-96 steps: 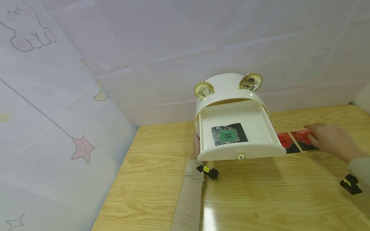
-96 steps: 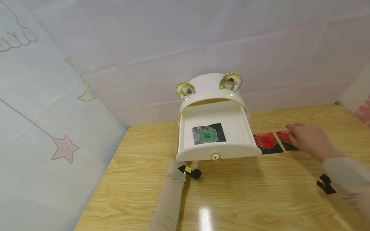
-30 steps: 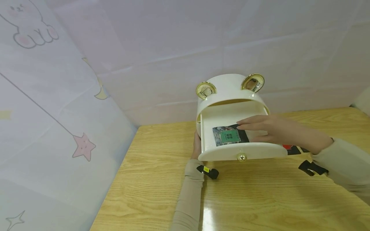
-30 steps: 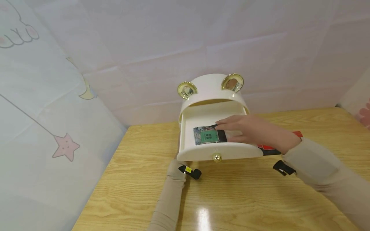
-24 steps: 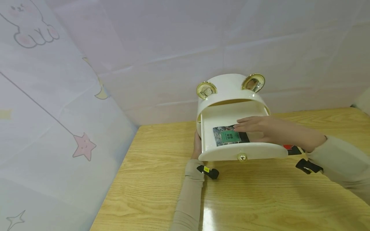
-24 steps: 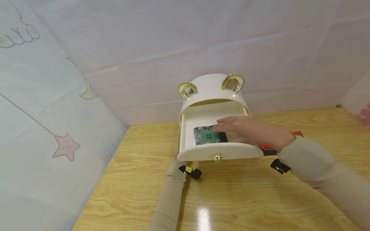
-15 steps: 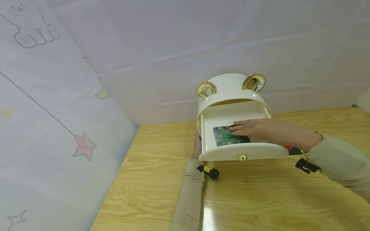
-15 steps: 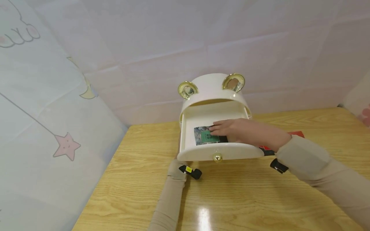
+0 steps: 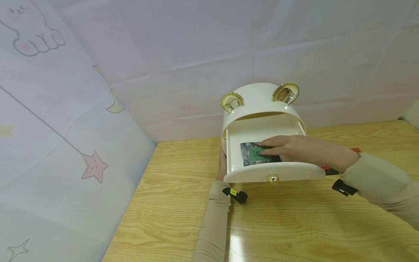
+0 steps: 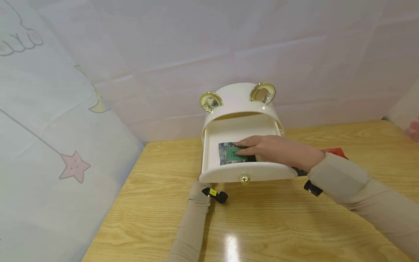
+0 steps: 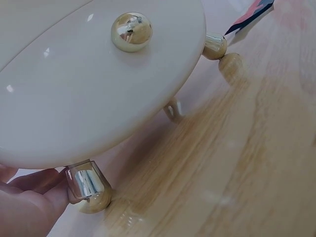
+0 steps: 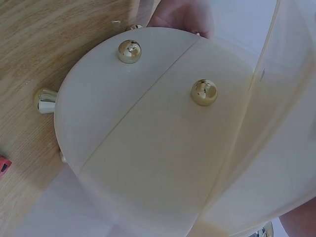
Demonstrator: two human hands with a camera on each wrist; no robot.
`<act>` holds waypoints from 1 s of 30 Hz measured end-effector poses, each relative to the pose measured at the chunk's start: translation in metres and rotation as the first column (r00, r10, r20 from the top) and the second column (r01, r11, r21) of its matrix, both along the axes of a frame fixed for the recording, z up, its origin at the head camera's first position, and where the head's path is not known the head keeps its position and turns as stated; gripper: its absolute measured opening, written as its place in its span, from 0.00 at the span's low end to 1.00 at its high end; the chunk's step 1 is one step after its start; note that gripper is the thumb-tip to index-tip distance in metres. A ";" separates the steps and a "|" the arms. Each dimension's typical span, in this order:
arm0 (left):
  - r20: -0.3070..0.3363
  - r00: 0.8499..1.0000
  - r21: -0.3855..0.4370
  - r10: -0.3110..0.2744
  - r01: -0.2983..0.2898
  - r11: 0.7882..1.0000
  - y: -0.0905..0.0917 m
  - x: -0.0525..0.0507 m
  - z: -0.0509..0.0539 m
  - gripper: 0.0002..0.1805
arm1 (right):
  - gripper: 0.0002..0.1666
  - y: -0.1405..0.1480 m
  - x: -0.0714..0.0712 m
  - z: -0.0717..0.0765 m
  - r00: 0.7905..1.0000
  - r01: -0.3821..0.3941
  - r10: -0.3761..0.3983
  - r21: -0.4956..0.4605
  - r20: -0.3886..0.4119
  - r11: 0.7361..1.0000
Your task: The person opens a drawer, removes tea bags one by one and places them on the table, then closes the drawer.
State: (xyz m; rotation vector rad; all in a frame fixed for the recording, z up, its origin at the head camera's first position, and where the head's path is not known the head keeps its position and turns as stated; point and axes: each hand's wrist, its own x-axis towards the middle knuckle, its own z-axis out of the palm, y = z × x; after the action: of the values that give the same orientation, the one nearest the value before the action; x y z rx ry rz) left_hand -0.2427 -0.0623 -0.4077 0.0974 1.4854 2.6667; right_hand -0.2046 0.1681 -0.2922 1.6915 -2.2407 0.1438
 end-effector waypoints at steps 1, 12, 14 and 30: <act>0.011 1.000 0.002 -0.001 0.001 1.000 0.000 0.001 0.001 0.19 | 0.34 0.000 0.000 0.000 1.000 0.008 -0.008 -0.002 0.000 1.000; 0.022 1.000 -0.008 0.014 -0.014 1.000 -0.002 -0.003 -0.003 0.19 | 0.32 -0.003 0.000 0.000 0.994 0.072 -0.073 0.006 0.077 0.997; 0.021 1.000 -0.007 0.006 -0.006 1.000 -0.003 -0.003 -0.003 0.19 | 0.33 -0.004 0.000 0.001 0.994 0.076 -0.077 0.006 0.071 0.997; -0.044 0.999 -0.013 -0.028 0.027 1.000 -0.009 0.010 0.012 0.20 | 0.25 -0.012 -0.004 -0.001 0.997 0.050 -0.043 -0.106 0.064 0.993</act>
State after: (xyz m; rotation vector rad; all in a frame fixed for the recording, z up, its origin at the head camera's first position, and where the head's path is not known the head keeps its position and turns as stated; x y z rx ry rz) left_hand -0.2327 -0.0710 -0.3960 0.1765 1.5023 2.6498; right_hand -0.2090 0.1560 -0.2931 1.5984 -2.2714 0.3042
